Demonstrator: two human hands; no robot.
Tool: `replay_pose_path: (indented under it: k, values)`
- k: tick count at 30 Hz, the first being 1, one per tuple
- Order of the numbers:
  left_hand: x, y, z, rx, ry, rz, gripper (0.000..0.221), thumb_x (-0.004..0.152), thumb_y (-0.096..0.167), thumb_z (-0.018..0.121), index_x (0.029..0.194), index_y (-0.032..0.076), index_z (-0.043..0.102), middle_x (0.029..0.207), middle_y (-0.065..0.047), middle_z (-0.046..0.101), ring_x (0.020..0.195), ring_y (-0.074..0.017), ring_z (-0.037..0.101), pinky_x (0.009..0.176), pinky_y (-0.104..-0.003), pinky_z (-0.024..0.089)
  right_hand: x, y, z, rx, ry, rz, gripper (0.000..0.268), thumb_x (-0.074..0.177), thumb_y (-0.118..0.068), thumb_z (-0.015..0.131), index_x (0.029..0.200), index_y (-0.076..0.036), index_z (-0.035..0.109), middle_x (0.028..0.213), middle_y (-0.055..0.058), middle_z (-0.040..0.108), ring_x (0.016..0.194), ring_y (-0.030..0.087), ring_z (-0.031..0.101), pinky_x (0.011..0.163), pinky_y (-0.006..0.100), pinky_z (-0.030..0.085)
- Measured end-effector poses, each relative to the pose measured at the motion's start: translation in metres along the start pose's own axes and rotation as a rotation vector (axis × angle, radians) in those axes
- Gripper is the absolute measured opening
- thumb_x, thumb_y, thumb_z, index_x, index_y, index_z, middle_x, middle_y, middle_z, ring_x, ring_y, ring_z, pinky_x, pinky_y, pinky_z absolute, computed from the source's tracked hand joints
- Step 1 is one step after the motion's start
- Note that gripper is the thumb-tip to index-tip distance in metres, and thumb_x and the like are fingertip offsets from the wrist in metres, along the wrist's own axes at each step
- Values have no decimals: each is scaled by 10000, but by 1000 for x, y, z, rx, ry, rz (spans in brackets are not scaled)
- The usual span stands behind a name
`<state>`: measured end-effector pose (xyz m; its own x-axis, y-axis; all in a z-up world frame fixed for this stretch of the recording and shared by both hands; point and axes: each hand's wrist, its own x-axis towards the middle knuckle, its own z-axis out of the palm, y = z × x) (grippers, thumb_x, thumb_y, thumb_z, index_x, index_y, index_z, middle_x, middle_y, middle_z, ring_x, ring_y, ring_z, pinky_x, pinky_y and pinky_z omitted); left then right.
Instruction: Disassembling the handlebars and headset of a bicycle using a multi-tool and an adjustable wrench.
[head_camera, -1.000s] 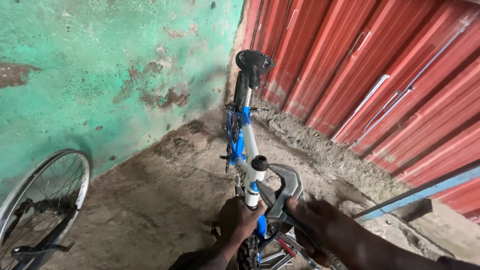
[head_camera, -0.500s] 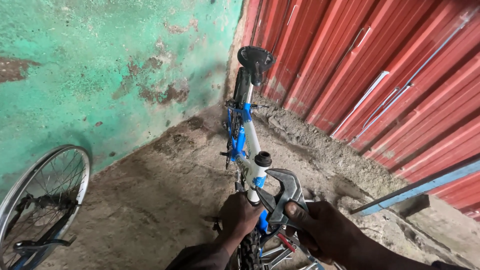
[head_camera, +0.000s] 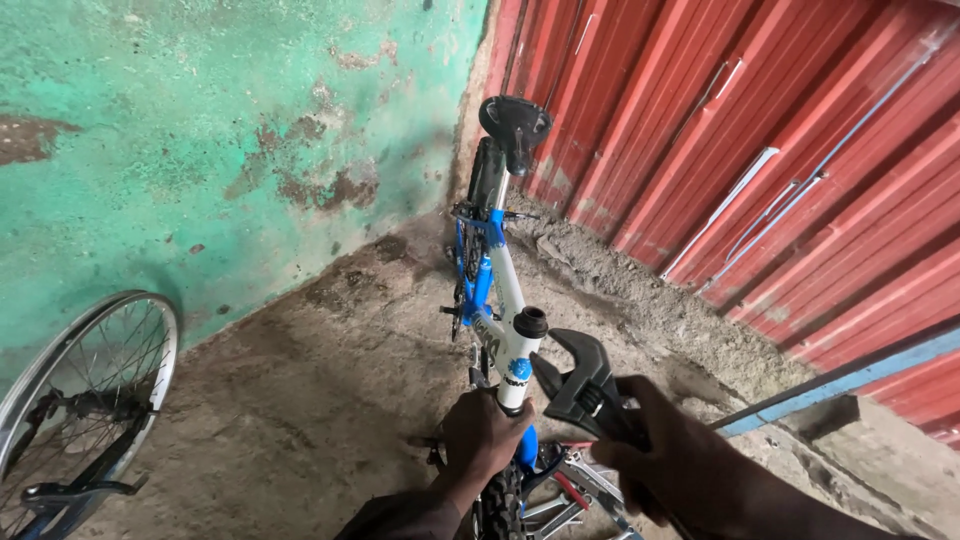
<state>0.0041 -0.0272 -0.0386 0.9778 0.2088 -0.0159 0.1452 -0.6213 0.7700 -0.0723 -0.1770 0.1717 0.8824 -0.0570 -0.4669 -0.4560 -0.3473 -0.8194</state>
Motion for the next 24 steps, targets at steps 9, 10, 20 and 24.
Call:
replay_pose_path:
  k: [9, 10, 20, 24]
  values:
    - [-1, 10, 1, 2, -59, -38, 505, 813, 647, 767, 946, 161, 789, 855, -24, 787, 689, -206, 754, 561, -398, 586, 3, -35, -4, -402, -67, 7, 188, 1035, -170, 573, 941, -37, 480, 542, 209, 603, 364, 255, 470, 430, 358, 393]
    - [-1, 11, 0, 9, -77, -43, 503, 817, 648, 762, 945, 163, 786, 852, -22, 784, 684, -204, 750, 550, -389, 579, 6, -36, -5, -333, -98, 28, 202, 1043, -163, 572, 933, -16, 488, 545, 223, 583, 359, 263, 456, 403, 352, 377]
    - [3, 1, 13, -28, -43, -14, 471, 822, 630, 777, 924, 171, 784, 840, 1, 787, 638, -177, 748, 507, -355, 580, 12, -48, -3, -170, -161, 101, 320, 1057, -160, 577, 823, 45, 502, 538, 251, 548, 381, 287, 450, 363, 362, 360]
    - [4, 1, 8, -50, -50, -19, 466, 832, 620, 771, 926, 164, 778, 855, -16, 789, 666, -188, 750, 530, -372, 584, 9, -60, 2, -170, -188, 164, 392, 1095, -262, 543, 835, 30, 512, 559, 225, 547, 394, 272, 438, 424, 368, 356]
